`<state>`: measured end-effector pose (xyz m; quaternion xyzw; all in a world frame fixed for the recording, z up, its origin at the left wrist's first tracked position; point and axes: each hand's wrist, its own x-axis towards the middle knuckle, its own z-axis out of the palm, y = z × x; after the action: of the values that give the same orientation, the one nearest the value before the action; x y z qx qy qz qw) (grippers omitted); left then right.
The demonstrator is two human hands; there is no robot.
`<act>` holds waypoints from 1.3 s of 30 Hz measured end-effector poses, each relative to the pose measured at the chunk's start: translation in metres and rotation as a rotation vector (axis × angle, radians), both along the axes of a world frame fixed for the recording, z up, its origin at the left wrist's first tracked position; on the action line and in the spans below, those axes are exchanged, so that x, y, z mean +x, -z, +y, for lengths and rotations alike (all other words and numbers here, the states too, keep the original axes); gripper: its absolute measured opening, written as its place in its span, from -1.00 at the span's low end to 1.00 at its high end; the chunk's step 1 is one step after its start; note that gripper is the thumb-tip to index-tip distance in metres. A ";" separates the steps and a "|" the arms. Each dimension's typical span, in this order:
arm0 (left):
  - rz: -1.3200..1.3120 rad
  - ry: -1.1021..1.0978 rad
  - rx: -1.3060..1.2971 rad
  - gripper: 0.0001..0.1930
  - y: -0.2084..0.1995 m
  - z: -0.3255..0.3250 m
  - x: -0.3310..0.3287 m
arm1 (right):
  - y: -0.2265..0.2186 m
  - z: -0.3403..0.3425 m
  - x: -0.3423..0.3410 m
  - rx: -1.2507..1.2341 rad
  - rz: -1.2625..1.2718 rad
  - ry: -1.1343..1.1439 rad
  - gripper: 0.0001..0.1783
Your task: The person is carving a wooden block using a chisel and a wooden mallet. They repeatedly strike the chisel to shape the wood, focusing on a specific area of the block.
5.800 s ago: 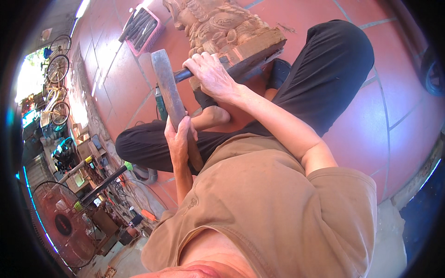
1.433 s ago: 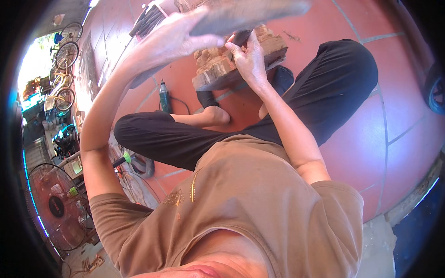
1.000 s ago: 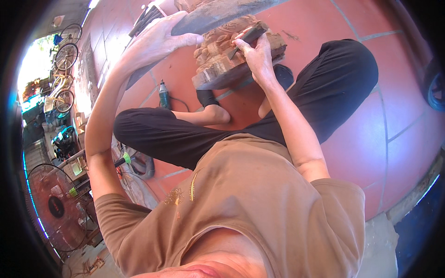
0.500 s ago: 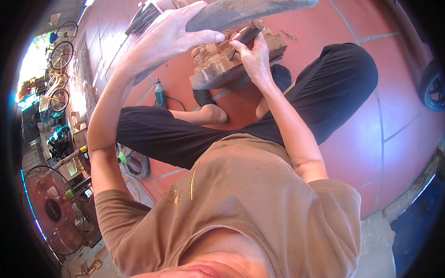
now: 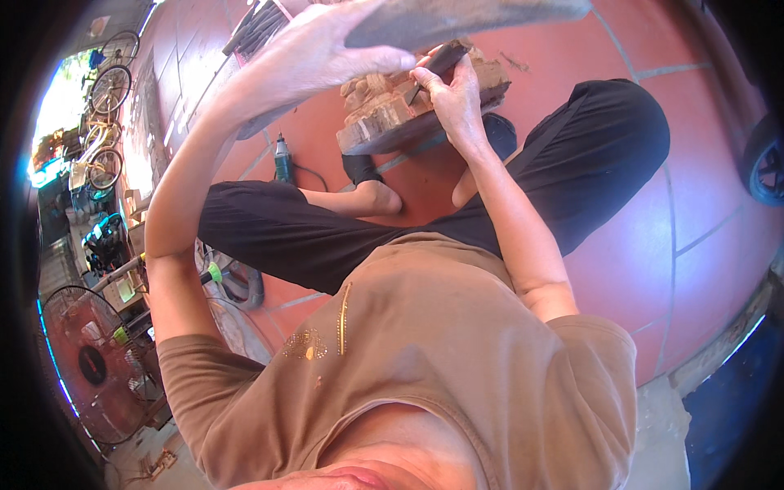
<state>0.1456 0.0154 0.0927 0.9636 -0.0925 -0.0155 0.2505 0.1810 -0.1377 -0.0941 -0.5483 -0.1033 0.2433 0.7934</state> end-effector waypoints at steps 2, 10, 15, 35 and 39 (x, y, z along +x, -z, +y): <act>0.247 -0.019 0.270 -0.31 0.001 0.002 0.001 | -0.003 -0.003 0.001 -0.056 0.083 0.011 -0.76; 0.307 -0.193 0.160 -0.35 0.009 0.040 -0.026 | -0.003 -0.019 0.002 -0.046 0.085 -0.074 -0.77; 0.260 -0.412 0.012 -0.31 0.015 0.072 -0.056 | -0.012 -0.026 0.007 -0.041 0.133 -0.131 -0.76; 0.179 -0.765 -0.919 -0.59 0.025 0.093 -0.095 | -0.006 -0.031 -0.023 -0.012 -0.086 -0.169 -0.65; 0.172 -0.788 -0.982 -0.72 0.012 0.086 -0.090 | -0.016 -0.023 -0.009 0.080 -0.110 -0.067 -0.69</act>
<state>0.0560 0.1014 0.0805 0.6935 0.2932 0.0447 0.6566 0.1715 -0.1603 -0.0777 -0.5251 -0.1746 0.2347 0.7992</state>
